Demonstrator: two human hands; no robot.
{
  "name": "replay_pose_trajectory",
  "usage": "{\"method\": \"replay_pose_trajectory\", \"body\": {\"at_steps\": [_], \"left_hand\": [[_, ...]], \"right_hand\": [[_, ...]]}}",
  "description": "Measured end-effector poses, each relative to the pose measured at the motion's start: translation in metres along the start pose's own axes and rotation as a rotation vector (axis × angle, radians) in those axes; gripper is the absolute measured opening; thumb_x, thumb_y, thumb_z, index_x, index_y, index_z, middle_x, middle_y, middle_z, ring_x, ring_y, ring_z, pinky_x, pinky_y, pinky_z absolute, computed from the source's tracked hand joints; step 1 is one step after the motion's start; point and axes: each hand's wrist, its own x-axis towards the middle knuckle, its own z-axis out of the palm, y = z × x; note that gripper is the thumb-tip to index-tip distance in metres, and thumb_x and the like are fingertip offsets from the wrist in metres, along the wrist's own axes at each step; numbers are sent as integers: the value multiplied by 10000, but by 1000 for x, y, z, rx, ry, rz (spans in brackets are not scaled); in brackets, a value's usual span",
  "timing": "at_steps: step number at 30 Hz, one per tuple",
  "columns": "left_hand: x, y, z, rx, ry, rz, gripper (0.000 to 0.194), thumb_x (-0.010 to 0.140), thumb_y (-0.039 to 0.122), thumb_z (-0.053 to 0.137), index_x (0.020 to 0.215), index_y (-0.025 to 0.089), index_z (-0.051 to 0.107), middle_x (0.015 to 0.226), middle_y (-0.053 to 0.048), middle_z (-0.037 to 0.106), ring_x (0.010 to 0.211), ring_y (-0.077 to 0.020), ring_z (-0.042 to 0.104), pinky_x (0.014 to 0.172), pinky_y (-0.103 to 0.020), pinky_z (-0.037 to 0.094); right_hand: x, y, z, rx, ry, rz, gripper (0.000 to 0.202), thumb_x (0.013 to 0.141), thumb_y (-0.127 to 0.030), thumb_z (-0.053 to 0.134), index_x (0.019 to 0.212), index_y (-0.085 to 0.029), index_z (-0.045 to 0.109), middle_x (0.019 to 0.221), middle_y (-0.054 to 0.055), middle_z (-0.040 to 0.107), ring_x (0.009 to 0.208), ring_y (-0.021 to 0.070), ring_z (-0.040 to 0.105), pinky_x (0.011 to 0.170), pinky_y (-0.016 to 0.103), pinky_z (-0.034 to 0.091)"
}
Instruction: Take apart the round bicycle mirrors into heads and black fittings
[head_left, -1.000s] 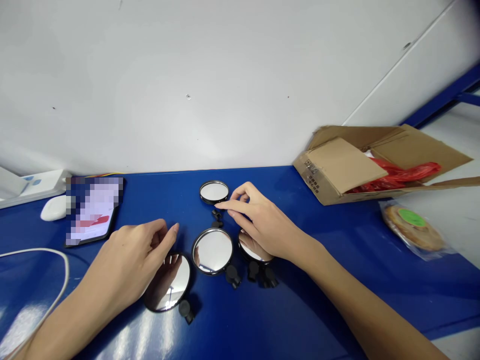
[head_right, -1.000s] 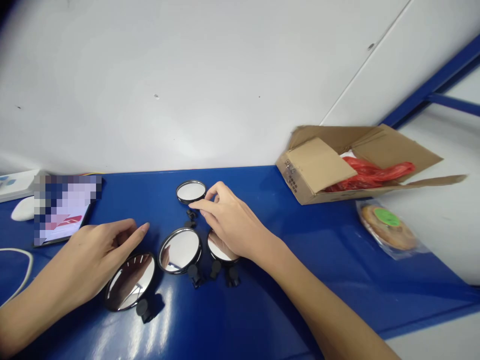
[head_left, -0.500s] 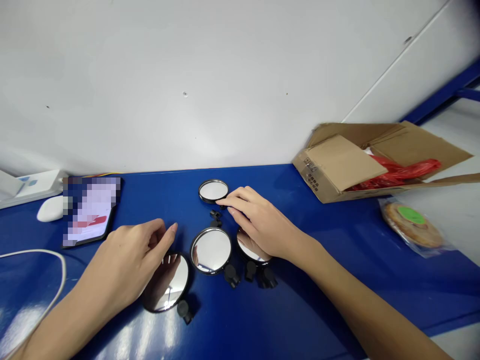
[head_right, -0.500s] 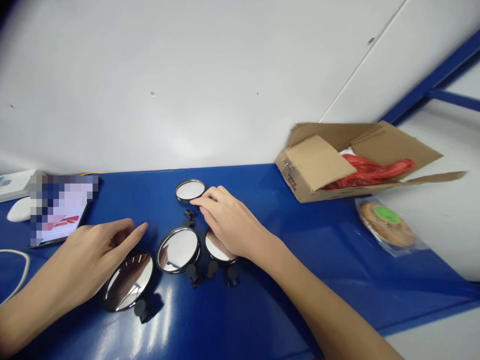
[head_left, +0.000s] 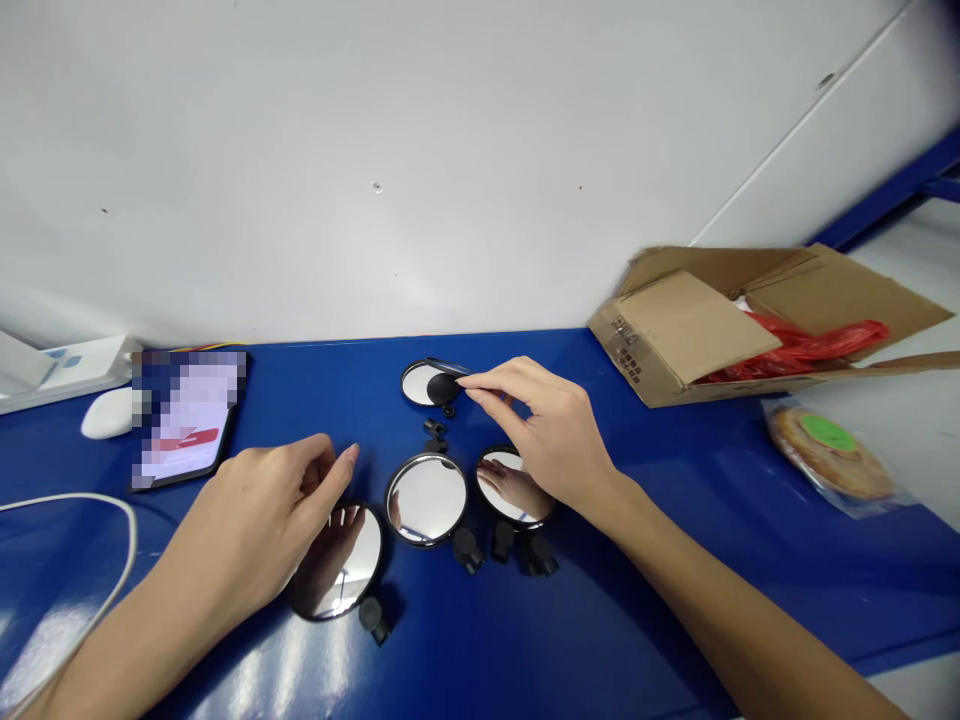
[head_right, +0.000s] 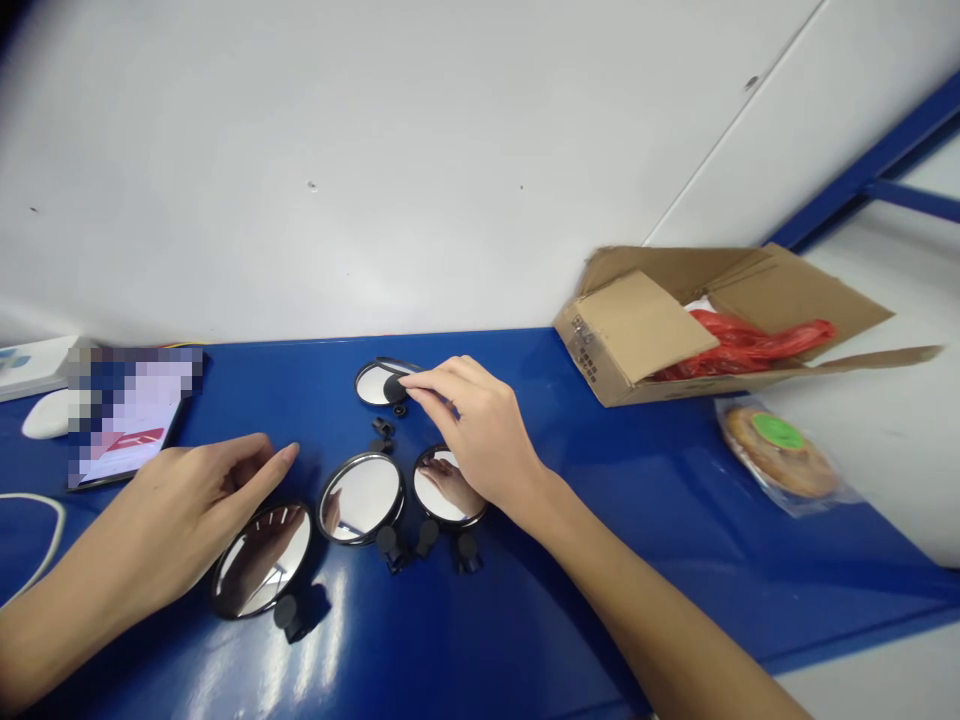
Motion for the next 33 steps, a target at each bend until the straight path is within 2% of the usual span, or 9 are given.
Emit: {"method": "replay_pose_trajectory", "body": {"at_steps": [4,8,10,13,17,24,28,31,33], "left_hand": [[1,4,-4,-23,72,13,569,1163,681,471,766,284,566,629,-9,691,561,-237,599,617,-380,352],[-3,9,-8,-213,231,154,436,1164,624,584,995,280,791,929,-34,841,715,-237,723,620,-345,447],[-8,12,-11,-348,217,217,376,1189,574,608,1115,297,851,1085,-27,880,901,-248,791,709,-312,531],[-15,16,-16,-596,109,213,411,1224,595,577,1174,312,872,1175,-4,897,1094,-269,816,896,-296,609],[-16,19,-18,-819,47,143,366,1164,641,709,1142,321,887,1150,7,897,1030,-252,820,891,-281,661],[-8,14,-12,-1074,-92,27,407,1124,633,783,955,278,892,881,-47,870,882,-268,838,853,-333,715],[-6,16,-10,-1239,-203,-70,398,1090,650,815,1021,268,900,798,-72,855,745,-280,830,709,-359,720],[-3,22,-11,-1320,-182,-159,302,963,532,984,1101,276,905,837,-39,853,677,-230,798,653,-312,710],[-2,26,-12,-1346,-145,-179,325,873,451,1057,1091,260,910,872,-31,855,657,-197,770,642,-282,706]], "right_hand": [[0,-7,0,20,55,-82,207,1170,-133,730,1219,-259,886,1115,45,888,1010,208,803,907,374,662],[-3,-17,1,6,56,-213,232,1182,-117,715,1252,-258,885,1110,45,887,969,192,771,857,349,651],[-5,-24,2,13,32,-284,257,1190,-96,686,1266,-246,881,1133,53,884,967,182,759,850,336,646],[-10,-35,7,61,0,-373,246,1198,-84,669,1271,-218,862,1139,65,874,966,176,749,841,330,644],[-15,-42,12,64,9,-451,217,1159,-42,716,1279,-179,834,1122,79,865,895,173,706,793,343,632],[-18,-42,10,21,-4,-439,216,1150,-83,760,1267,-245,842,1139,44,882,906,166,726,811,334,668],[-17,-46,9,44,-27,-477,179,1136,-85,773,1247,-203,851,1133,63,882,913,176,737,809,336,682],[-17,-49,8,40,-86,-458,166,1133,-111,785,1242,-213,858,1152,57,885,890,178,736,796,341,686],[-16,-49,7,-10,-96,-476,172,1129,-120,787,1234,-232,866,1140,50,884,857,176,721,758,337,670]]}}
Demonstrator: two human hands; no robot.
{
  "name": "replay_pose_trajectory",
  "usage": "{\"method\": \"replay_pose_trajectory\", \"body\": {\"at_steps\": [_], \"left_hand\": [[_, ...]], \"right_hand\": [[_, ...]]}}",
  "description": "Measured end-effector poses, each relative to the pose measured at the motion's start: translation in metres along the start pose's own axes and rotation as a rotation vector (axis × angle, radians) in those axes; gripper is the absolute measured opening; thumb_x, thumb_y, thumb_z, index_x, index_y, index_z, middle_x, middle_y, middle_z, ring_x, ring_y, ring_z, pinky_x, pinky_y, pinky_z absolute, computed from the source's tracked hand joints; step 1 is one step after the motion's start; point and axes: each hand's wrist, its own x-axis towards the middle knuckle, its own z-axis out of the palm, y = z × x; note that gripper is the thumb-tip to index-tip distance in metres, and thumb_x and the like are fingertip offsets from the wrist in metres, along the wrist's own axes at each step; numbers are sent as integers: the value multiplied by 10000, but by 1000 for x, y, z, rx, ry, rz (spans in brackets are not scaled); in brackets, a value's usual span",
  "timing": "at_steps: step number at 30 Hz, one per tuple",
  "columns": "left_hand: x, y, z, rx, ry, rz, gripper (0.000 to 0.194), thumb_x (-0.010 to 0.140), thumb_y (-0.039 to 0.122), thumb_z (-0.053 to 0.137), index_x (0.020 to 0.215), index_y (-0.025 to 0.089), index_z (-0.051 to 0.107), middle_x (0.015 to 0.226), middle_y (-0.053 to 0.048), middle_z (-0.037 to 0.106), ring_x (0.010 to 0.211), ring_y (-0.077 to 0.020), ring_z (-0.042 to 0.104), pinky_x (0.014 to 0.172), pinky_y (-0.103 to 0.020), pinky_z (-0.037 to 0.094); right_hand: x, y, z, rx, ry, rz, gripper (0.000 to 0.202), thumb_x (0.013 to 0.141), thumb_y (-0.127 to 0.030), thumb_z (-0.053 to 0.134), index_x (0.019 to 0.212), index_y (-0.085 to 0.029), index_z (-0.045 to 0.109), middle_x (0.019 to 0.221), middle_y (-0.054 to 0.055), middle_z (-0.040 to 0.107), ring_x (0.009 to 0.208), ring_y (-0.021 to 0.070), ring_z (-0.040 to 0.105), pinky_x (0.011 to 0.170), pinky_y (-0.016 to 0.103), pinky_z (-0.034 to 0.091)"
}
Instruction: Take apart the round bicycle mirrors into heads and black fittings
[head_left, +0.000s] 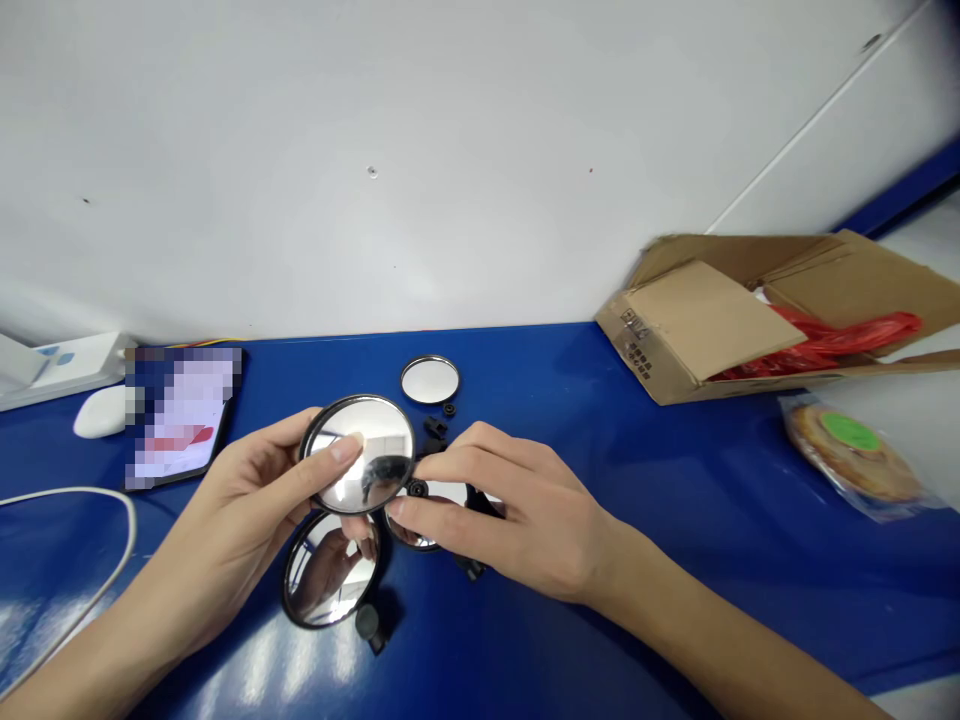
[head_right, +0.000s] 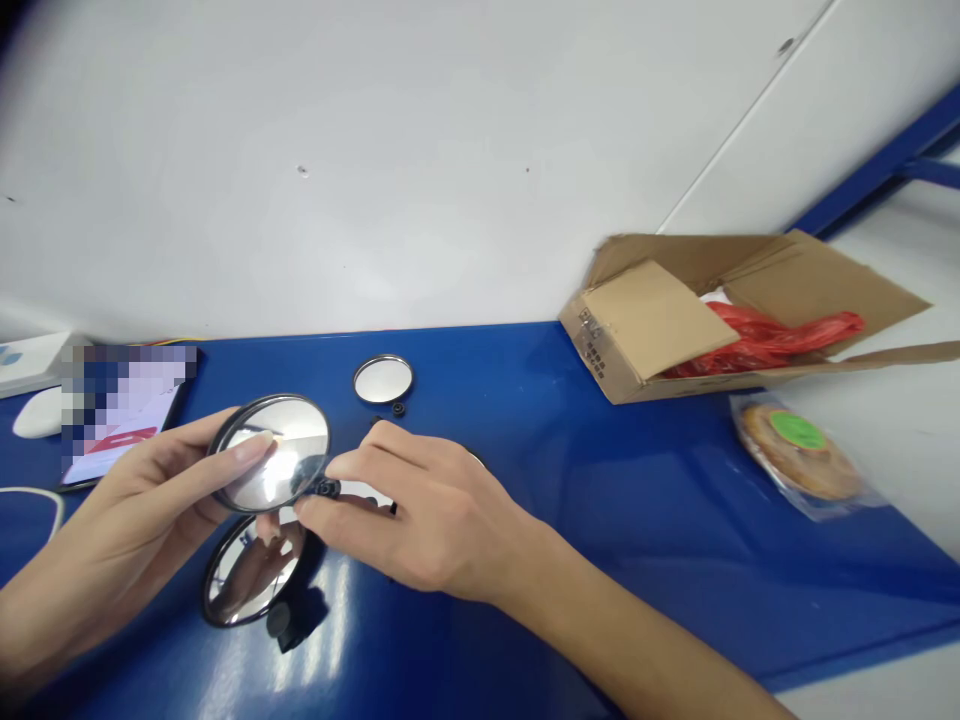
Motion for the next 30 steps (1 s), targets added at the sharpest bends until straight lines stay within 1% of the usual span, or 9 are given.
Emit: {"method": "replay_pose_trajectory", "body": {"at_steps": [2,5,8,11,14,19,21,25,30], "left_hand": [[0,2,3,1,7,28,332,853,446,1070,1056,237,911,881,-37,856,645,-178,749,635,-258,695],[0,3,5,20,7,67,342,886,497,1053,1044,230,909,936,-56,873,652,-167,749,643,-246,690],[0,2,5,19,15,78,332,900,496,1042,1069,242,913,1021,-74,889,641,-169,739,638,-280,700],[-1,2,4,15,23,93,291,897,451,1037,1071,253,914,1036,-73,891,651,-179,732,641,-299,699],[-1,2,3,14,30,97,243,899,408,1032,1047,259,910,987,-48,878,656,-174,732,662,-295,700],[-1,3,2,24,27,100,216,916,390,1013,1044,259,898,772,-8,795,623,-183,723,684,-305,717],[-1,3,2,34,55,119,266,890,414,1033,1036,242,891,806,-18,815,613,-181,712,646,-295,711],[1,1,0,24,88,133,331,870,462,1059,1035,231,888,996,-35,875,619,-152,701,619,-262,704],[3,-1,-2,-18,80,118,341,847,445,1081,1046,238,898,1030,-31,880,635,-155,713,631,-252,707]], "right_hand": [[1,2,-1,-57,10,-27,163,1136,-130,775,1210,-241,870,1120,52,879,823,168,689,713,323,635],[2,7,-5,-79,2,-26,173,1161,-145,725,1205,-240,862,1139,67,880,815,162,669,682,306,603],[3,9,-9,-51,-13,-23,205,1147,-123,700,1239,-222,854,1189,94,880,824,171,694,667,312,599],[2,9,-9,-35,-2,-11,256,1126,-101,685,1253,-252,848,1218,78,879,840,170,719,670,307,604],[2,9,-7,-26,2,-4,282,1115,-92,681,1270,-270,836,1230,68,881,844,166,732,669,301,606],[0,11,-6,4,37,-3,288,1127,-96,682,1328,-265,801,1265,79,888,841,163,745,671,307,614],[-1,13,-5,21,50,11,307,1130,-87,674,1353,-264,791,1244,76,892,849,165,747,697,315,623],[-2,14,-3,11,92,96,314,1122,-41,656,1322,-234,803,1149,67,889,886,178,747,750,337,620],[-1,16,-1,-66,92,265,263,1150,-77,640,1270,-221,824,1169,69,883,950,202,756,797,358,625]]}}
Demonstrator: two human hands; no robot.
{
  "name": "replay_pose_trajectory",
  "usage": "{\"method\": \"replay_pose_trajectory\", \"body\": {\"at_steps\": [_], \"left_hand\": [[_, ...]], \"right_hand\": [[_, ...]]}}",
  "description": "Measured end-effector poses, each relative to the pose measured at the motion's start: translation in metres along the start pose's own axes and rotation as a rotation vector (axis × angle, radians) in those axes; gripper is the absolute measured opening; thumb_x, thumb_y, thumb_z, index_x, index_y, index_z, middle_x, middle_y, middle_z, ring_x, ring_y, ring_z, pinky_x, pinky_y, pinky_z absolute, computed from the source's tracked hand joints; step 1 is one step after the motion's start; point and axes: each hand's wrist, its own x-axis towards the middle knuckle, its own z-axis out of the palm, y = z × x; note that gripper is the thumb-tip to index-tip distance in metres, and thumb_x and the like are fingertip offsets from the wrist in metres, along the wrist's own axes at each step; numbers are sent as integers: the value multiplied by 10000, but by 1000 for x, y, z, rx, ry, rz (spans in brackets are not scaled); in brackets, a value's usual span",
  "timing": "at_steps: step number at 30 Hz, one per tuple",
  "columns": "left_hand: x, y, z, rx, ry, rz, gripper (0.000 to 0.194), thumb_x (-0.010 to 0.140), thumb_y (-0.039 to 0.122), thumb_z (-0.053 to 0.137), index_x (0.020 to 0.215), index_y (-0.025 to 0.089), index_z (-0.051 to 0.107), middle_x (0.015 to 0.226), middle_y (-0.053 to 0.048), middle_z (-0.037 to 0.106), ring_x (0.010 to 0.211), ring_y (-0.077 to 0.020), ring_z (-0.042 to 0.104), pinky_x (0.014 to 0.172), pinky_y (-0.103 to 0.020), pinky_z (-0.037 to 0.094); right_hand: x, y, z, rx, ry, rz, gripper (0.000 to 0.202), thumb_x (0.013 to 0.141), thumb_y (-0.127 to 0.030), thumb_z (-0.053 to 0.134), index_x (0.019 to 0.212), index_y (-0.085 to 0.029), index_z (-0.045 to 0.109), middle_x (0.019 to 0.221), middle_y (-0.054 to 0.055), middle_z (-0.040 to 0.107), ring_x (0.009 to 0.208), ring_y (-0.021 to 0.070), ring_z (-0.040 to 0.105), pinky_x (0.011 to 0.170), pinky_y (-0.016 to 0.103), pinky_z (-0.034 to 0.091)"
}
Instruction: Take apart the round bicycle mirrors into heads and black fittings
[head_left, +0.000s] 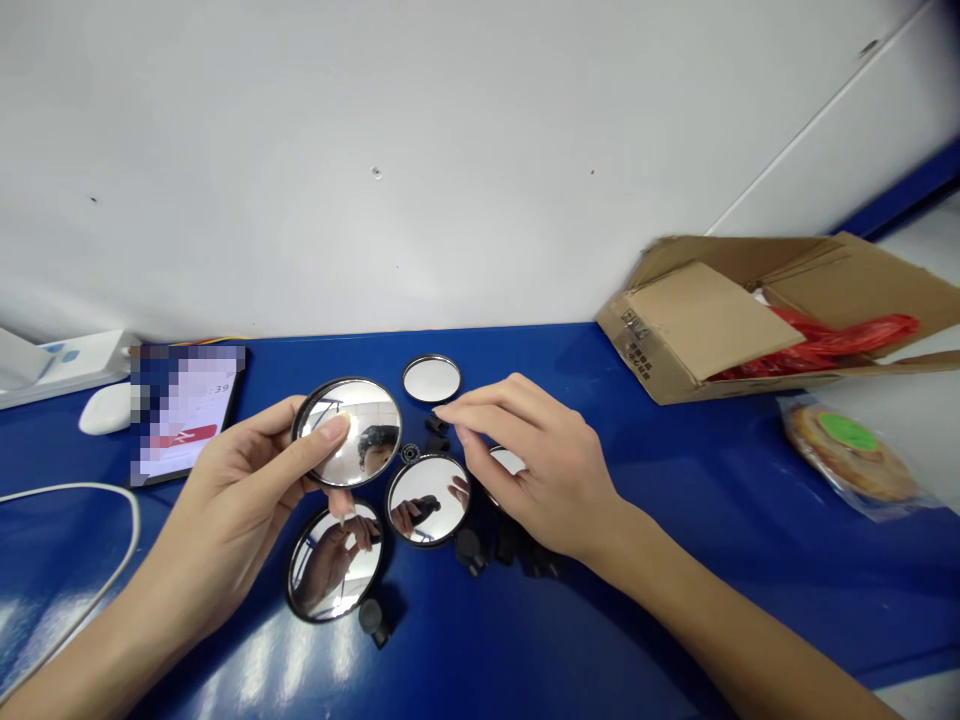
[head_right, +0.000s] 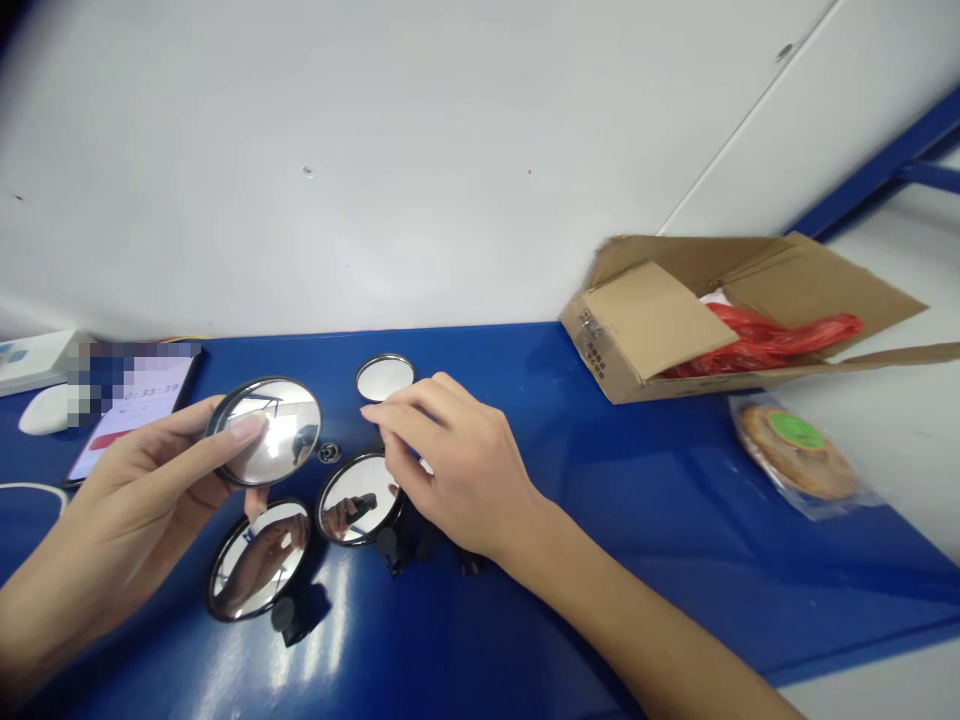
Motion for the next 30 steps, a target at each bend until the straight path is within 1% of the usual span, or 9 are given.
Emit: {"method": "replay_pose_trajectory", "body": {"at_steps": [4,9,13,17,22,24,27,28,30], "left_hand": [[0,1,1,3,-4,-7,330,867,452,1075,1043,231,903,1034,-36,880,625,-138,698,629,-231,692],[-1,0,1,-8,4,-4,349,840,447,1091,1049,233,911,1024,-37,880,642,-149,702,647,-230,697],[-1,-1,0,-3,6,0,354,833,445,1094,1065,243,918,1031,-36,881,654,-157,703,655,-230,699],[-2,0,0,-5,6,-3,353,832,458,1093,1052,245,917,1025,-36,877,647,-158,697,638,-234,696],[-3,1,2,1,13,-16,361,823,466,1095,1025,225,916,969,-40,868,598,-145,678,613,-237,693],[-3,0,3,-1,20,-18,378,810,474,1103,1017,219,916,936,-41,860,605,-146,675,600,-225,683],[-2,0,3,4,37,-11,389,792,477,1115,991,210,913,930,-48,851,649,-153,668,575,-203,661],[-2,0,4,10,40,-11,387,794,478,1114,985,209,911,940,-51,851,663,-155,668,573,-201,657],[0,1,4,22,38,-15,388,799,488,1110,983,212,907,949,-52,848,668,-157,669,579,-206,660]], "right_hand": [[-2,4,1,-6,-43,77,252,1149,-71,632,1240,-188,836,1144,79,866,1001,221,758,837,366,614],[-5,11,2,42,-219,212,219,1156,-101,678,1231,-193,863,1096,56,865,1002,236,732,860,382,581],[-3,12,0,88,-307,317,230,1166,-113,675,1251,-208,865,1135,47,892,1057,241,761,912,386,570],[0,9,-4,109,-343,375,256,1188,-144,641,1285,-223,864,1128,38,895,1061,240,767,914,381,555],[4,4,-7,120,-421,453,279,1200,-205,628,1338,-236,868,994,29,868,958,236,771,860,372,538],[5,3,-7,128,-445,467,286,1201,-223,626,1361,-236,863,1028,35,875,973,239,780,866,374,537],[5,2,-8,144,-451,474,301,1206,-230,607,1375,-235,856,1146,51,895,1033,246,792,898,384,544],[5,2,-8,146,-445,473,302,1207,-231,603,1369,-236,856,1161,54,898,1030,245,793,902,386,545],[5,2,-8,149,-425,468,297,1205,-233,598,1343,-237,861,1130,53,899,986,238,791,902,390,545]]}}
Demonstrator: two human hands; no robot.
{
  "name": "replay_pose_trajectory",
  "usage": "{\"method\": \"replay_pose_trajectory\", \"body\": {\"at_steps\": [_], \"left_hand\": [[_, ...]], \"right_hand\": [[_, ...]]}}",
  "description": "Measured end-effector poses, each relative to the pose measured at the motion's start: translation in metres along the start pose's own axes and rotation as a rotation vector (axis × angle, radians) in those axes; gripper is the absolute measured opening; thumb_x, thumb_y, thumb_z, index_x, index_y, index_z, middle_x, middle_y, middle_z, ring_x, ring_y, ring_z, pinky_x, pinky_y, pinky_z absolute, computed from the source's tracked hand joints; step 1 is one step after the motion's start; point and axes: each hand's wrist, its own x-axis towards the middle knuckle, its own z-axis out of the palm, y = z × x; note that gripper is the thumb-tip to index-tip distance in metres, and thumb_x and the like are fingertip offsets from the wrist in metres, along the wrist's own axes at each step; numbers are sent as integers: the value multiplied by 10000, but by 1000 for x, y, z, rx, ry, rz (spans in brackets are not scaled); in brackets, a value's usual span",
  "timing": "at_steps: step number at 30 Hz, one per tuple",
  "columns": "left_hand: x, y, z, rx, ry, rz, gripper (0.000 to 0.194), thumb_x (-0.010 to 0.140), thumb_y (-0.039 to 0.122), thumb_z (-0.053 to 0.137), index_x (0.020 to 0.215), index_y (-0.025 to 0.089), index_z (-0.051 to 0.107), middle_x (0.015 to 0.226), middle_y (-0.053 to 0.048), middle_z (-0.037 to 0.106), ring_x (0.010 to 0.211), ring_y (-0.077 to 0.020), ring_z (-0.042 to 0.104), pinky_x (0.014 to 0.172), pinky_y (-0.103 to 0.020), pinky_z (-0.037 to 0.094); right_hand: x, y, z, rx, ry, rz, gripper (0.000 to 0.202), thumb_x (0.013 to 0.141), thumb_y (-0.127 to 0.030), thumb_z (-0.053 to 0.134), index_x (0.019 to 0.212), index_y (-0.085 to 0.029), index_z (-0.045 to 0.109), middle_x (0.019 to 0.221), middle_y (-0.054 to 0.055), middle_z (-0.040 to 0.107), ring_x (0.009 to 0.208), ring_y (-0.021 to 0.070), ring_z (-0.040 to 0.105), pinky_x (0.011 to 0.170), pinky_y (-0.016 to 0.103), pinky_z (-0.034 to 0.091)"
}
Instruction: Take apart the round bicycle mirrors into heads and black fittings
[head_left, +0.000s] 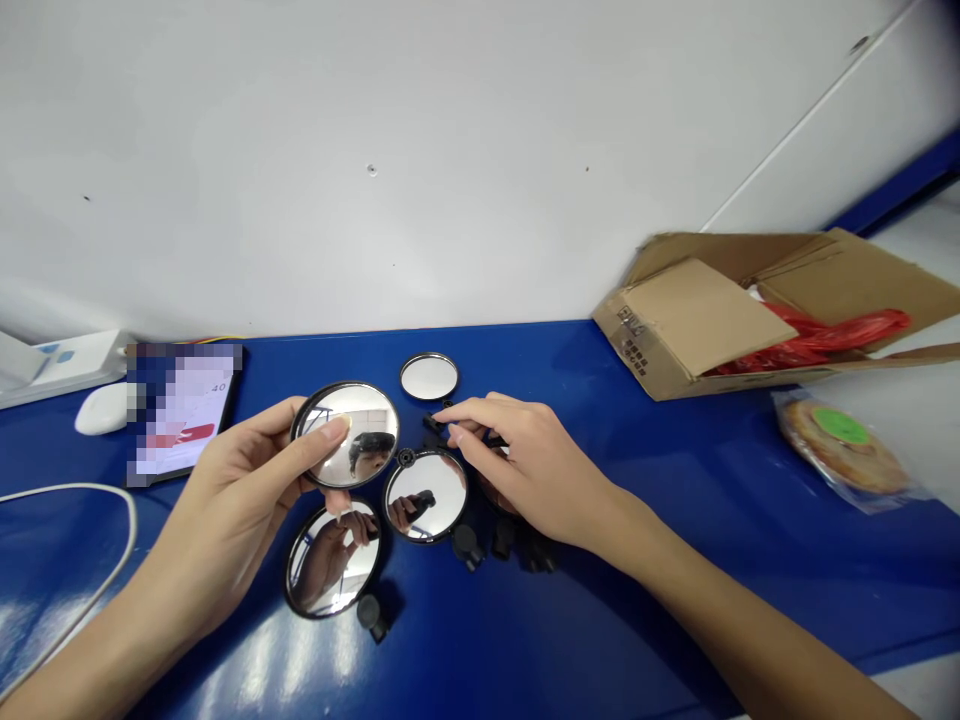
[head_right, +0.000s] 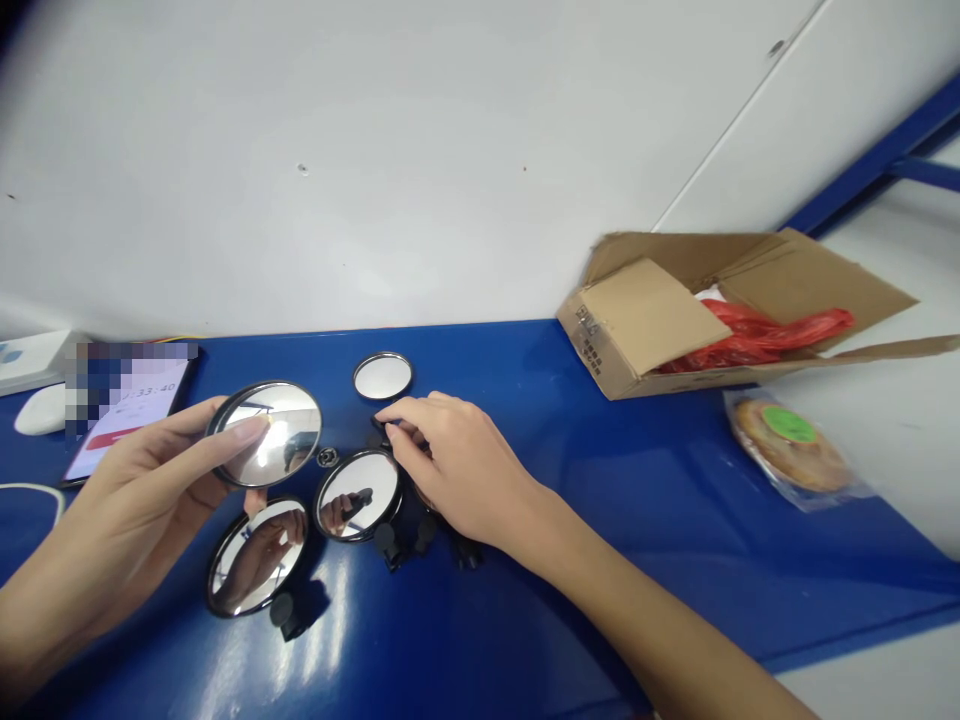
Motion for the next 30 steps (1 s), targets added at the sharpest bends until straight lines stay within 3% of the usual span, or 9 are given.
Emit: {"method": "replay_pose_trajectory", "body": {"at_steps": [6,10,15,25,30], "left_hand": [[1,2,3,48,29,5,453,786,593,1099,899,212,881,874,-75,812,709,-184,663,574,-227,645],[-1,2,4,53,36,0,410,791,575,1091,917,235,899,886,-77,807,707,-192,652,558,-246,632],[-1,3,4,74,38,12,401,820,611,1066,917,251,918,884,-90,816,702,-209,655,567,-285,642],[-2,4,5,73,41,-11,427,805,619,1074,927,245,908,890,-77,827,728,-191,664,601,-241,639],[-2,4,4,82,43,-13,404,810,626,1066,935,271,919,948,-81,848,758,-213,667,611,-276,629]], "right_hand": [[0,-1,-2,105,-7,11,310,1212,-262,571,1323,-244,859,1118,30,905,981,215,804,898,366,559],[1,-1,-3,171,-47,53,306,1214,-285,579,1339,-246,855,1115,11,912,961,194,825,861,333,559],[0,-1,-4,140,-90,46,329,1220,-305,580,1394,-245,852,1189,21,922,1008,207,836,820,329,535],[1,0,-3,147,-87,51,318,1212,-314,596,1391,-239,848,1215,33,919,1021,211,844,813,324,555],[0,0,-3,147,-71,42,300,1211,-274,601,1390,-242,839,1303,38,909,1115,221,852,882,336,590]]}}
